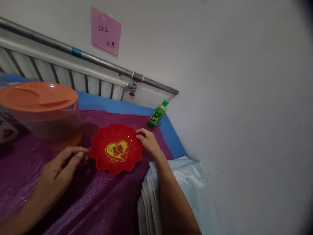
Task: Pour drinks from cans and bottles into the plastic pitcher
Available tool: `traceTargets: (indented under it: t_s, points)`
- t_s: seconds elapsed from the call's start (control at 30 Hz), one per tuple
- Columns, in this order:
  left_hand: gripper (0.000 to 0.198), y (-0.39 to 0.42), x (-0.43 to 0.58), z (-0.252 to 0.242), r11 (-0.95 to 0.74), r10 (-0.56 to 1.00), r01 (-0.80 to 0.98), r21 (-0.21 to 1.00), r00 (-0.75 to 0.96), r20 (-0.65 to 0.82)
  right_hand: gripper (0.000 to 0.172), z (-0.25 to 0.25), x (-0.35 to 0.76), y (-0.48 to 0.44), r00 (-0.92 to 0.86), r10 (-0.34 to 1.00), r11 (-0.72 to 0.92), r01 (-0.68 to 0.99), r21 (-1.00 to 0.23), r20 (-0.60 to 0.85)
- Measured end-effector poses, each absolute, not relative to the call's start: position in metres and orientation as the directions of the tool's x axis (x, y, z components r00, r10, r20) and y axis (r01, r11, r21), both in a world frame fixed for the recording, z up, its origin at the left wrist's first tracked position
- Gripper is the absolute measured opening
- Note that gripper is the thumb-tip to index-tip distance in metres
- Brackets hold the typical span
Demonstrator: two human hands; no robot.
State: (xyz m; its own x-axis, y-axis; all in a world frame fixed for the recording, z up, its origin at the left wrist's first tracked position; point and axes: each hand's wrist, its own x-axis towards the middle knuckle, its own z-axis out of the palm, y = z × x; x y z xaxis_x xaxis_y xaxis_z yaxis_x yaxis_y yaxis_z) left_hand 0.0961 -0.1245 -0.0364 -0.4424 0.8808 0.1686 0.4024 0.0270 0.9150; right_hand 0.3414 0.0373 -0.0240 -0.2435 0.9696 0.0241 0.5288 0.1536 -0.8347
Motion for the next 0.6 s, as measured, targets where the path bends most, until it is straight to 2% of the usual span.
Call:
traceTargets:
  t_s: [0.1,0.17,0.27,0.37,0.5,0.6]
  points:
    - [0.020,-0.122,0.093,-0.033,-0.062,0.819,0.388,0.919,-0.507,0.269,0.016,-0.029,0.337,0.032,-0.305,0.952,0.169,0.522,-0.836,0.002]
    - [0.020,-0.120,0.091,-0.034,-0.156,0.806,0.465,0.871,-0.450,0.385,0.013,-0.032,0.334,0.031,-0.347,0.938,0.179,0.506,-0.844,-0.010]
    - [0.016,-0.116,0.088,-0.039,-0.283,0.760,0.593,0.754,-0.341,0.553,0.011,-0.036,0.331,0.032,-0.408,0.913,0.203,0.485,-0.851,-0.015]
    - [0.014,-0.112,0.085,-0.043,-0.352,0.694,0.696,0.626,-0.255,0.673,0.022,-0.034,0.329,0.034,-0.418,0.908,0.212,0.495,-0.843,-0.018]
    - [0.013,-0.123,0.078,-0.026,-0.351,0.578,0.787,0.508,-0.245,0.779,0.039,-0.029,0.332,0.036,-0.235,0.969,0.211,0.605,-0.768,0.081]
    - [0.015,-0.155,0.058,0.003,-0.230,0.450,0.851,0.473,-0.338,0.827,0.042,-0.028,0.333,0.039,-0.189,0.959,0.283,0.617,-0.734,0.211]
